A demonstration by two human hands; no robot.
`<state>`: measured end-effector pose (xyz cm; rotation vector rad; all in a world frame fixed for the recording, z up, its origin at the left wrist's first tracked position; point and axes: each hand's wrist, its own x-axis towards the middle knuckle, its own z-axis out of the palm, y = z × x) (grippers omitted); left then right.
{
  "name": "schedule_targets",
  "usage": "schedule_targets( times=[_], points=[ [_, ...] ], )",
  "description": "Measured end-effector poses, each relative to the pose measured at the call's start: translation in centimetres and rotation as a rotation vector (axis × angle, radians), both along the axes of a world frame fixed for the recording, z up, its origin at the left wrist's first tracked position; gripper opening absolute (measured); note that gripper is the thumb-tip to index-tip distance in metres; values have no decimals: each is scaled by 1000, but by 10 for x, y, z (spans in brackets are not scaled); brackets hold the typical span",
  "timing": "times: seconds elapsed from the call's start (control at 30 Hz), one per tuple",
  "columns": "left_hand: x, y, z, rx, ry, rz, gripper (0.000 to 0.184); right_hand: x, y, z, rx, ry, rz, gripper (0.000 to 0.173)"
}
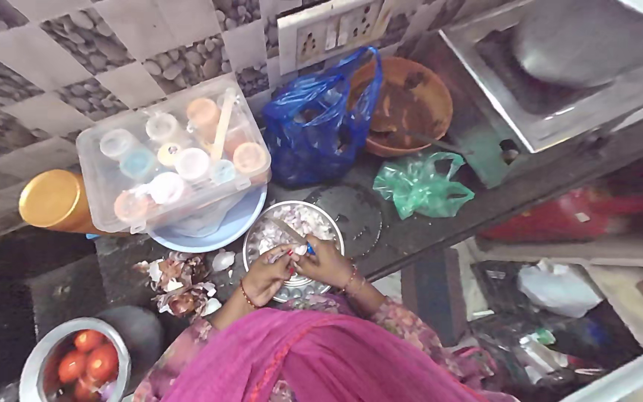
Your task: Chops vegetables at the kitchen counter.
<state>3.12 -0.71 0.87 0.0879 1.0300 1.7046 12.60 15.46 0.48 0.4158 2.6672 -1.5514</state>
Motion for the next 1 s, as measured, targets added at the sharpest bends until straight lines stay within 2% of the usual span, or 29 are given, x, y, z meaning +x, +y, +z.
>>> schedule_targets(
  times=[0.2, 0.33, 0.5, 0.8, 1.0],
  points=[
    [2, 0, -2, 22, -13, 11, 37, 1, -2, -4, -15, 36, -33, 49],
    [2, 2, -2, 13, 9, 27, 26, 0, -6, -3, 20, 15, -40, 47],
    [2, 6, 2, -60, 48, 38, 25, 0, -9, -7, 96, 44, -72, 49],
    [6, 9, -7, -25, -15, 96, 18, 0, -8, -12, 151, -4, -93, 53],
    [6, 9, -4, -51, 0, 110, 18, 2, -5, -8, 62, -54, -78, 47]
  ],
)
